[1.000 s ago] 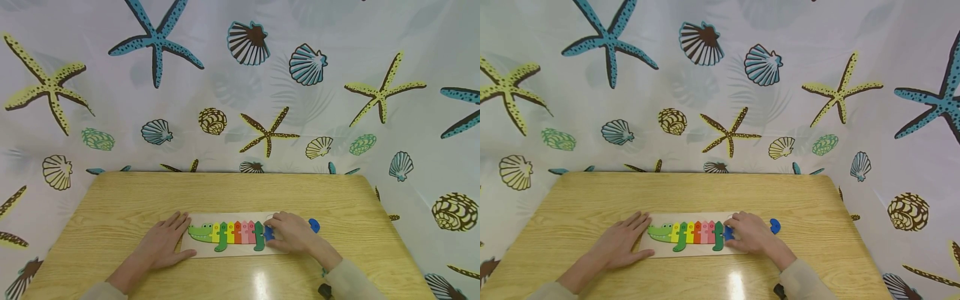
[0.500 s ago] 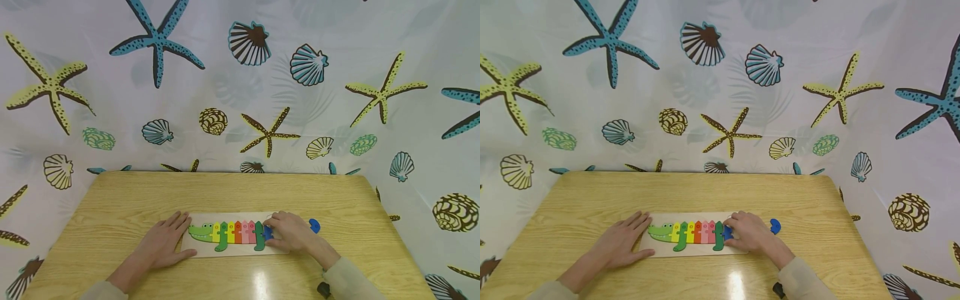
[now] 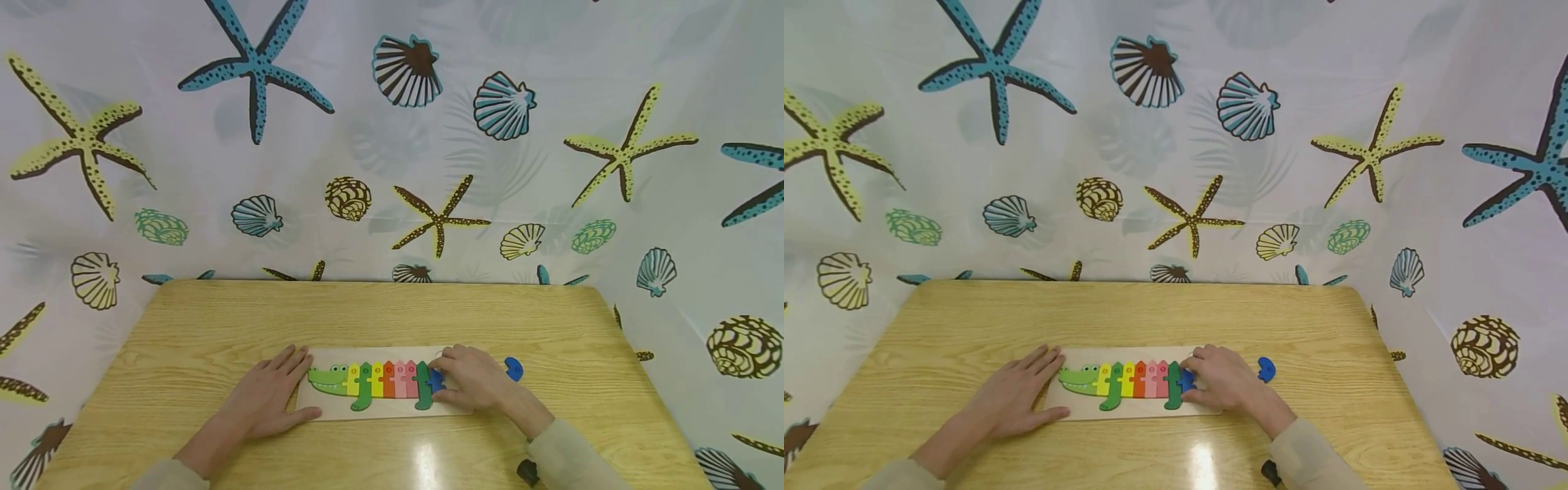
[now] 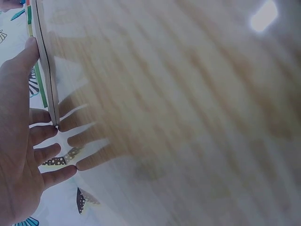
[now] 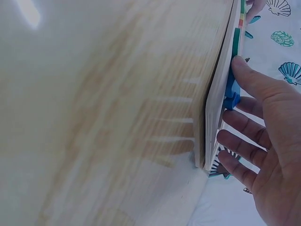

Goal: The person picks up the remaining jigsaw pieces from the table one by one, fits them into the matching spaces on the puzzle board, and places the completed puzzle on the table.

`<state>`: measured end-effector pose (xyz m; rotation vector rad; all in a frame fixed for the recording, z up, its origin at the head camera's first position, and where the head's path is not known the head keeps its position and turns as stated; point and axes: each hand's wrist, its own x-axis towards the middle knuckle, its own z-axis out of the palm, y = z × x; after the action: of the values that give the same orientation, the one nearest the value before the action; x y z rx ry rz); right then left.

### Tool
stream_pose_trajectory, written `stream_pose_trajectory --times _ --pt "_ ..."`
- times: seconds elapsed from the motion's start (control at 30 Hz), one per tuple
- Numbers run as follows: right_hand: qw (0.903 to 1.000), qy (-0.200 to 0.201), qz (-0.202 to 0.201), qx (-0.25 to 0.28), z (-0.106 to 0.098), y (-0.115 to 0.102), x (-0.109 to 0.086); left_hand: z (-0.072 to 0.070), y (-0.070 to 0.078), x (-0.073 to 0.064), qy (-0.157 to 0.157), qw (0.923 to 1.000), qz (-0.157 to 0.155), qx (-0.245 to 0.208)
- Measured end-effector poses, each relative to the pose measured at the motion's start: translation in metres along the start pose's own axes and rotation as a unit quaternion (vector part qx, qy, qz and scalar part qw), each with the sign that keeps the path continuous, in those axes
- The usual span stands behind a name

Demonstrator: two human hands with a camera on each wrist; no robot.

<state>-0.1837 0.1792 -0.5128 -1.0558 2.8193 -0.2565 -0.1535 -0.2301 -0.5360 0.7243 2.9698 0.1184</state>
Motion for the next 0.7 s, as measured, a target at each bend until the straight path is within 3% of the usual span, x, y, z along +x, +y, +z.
stream_pose_trajectory --times 0.7 --pt "0.9997 0.002 -0.018 -0.017 0.0041 0.002 0.0019 0.0002 0.0011 0.001 -0.001 1.0 0.0 -0.005"
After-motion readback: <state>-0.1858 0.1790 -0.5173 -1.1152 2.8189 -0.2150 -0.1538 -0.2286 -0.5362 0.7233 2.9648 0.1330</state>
